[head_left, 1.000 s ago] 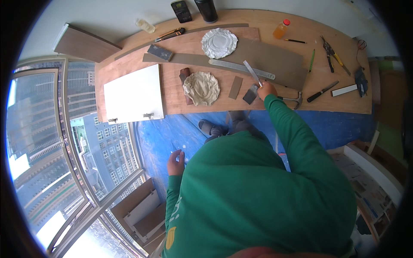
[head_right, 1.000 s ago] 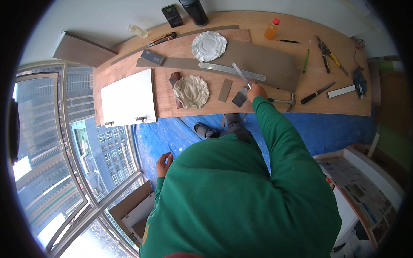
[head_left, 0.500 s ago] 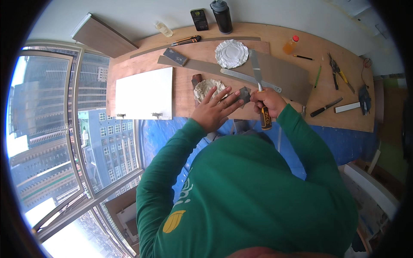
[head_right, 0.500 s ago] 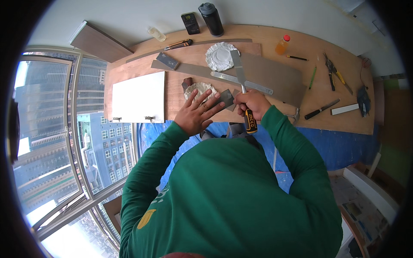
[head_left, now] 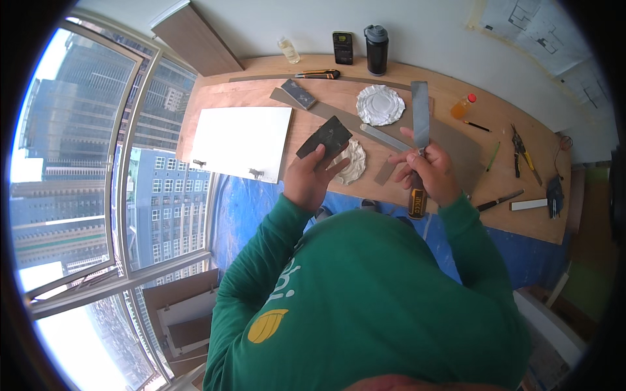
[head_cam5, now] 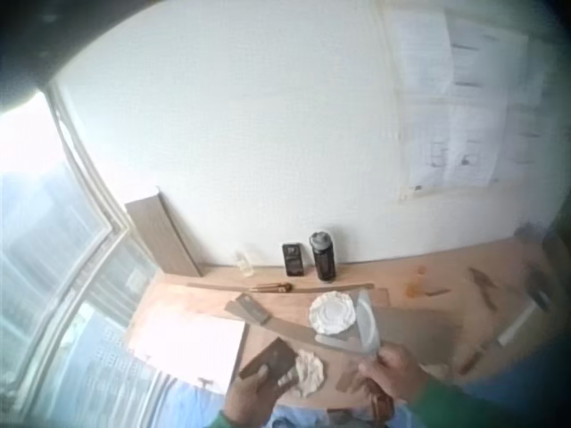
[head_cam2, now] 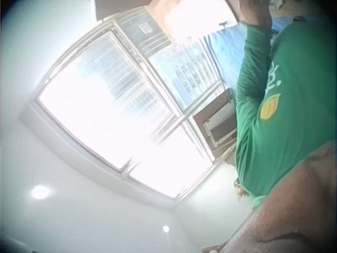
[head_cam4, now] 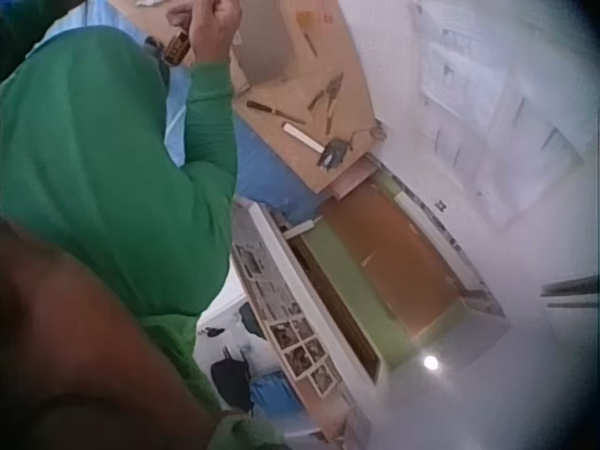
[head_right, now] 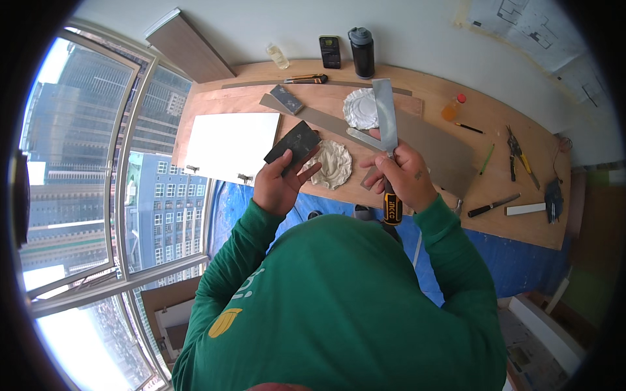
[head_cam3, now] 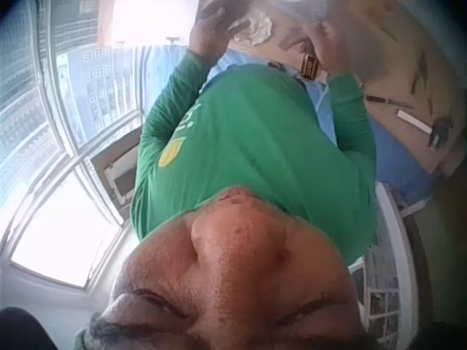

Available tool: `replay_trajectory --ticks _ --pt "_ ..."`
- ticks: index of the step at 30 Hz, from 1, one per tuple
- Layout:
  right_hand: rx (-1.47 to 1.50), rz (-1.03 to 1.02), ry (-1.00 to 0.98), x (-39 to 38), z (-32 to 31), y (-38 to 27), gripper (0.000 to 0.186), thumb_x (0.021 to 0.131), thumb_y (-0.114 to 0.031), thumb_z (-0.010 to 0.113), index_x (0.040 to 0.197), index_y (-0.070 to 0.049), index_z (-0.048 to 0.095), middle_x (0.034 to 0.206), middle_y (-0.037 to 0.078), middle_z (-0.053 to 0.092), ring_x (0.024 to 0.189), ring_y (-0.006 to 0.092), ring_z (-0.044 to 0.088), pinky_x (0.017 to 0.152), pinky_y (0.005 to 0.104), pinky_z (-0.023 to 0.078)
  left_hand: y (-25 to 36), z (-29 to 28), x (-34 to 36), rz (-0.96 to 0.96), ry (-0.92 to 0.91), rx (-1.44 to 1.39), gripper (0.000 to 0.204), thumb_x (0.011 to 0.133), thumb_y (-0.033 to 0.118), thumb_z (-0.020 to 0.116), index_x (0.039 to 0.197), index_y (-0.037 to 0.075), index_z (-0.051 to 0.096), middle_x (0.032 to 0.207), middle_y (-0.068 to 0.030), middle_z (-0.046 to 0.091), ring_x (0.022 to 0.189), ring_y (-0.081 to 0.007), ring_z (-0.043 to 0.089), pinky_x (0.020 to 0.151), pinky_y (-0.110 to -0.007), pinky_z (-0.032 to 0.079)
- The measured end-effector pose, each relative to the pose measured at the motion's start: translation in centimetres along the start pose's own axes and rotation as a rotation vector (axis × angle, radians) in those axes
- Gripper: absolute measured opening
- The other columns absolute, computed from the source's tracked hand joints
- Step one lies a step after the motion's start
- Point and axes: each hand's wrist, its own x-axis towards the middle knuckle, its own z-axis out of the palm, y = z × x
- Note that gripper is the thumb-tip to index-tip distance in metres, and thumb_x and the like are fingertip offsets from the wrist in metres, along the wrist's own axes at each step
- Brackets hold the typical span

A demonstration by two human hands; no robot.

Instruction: The person sharpens a chisel on a sharpening stone, then uses the chisel to carve a recess into a white cabinet door to fit a metal hinge. The person repeatedly checks the fit and continues chiseling until the hinge sits flush.

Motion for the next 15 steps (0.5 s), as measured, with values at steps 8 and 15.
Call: replay_trajectory --ticks 8,15 --pt "-0.095 -0.22 -0.11 0.5 4.0 -1.7 0.058 0.107 -0.016 0.054 0.161 -0.009 0.033 0.094 0.006 0.069 0.071 0.0084 0.058 0.069 0.0255 0.053 1.6 0.5 -3.1 0.053 -0.056 -0.179 0.049 0.106 0.015 0.042 0.151 -0.003 0.04 0.153 -0.0194 0.05 0.145 -0.0394 0.044 0.118 -0.057 0.04" --pt "-0.33 -0.284 -0.217 0.6 5.6 -1.9 0.051 0.107 -0.014 0.056 0.156 -0.011 0.045 0.093 0.002 0.066 0.077 0.0072 0.055 0.074 0.0254 0.053 0.9 -0.1 -4.3 0.06 -0.029 -0.189 0.05 0.106 0.014 0.041 0.153 -0.004 0.038 0.152 -0.0176 0.051 0.143 -0.0354 0.047 0.119 -0.056 0.039"
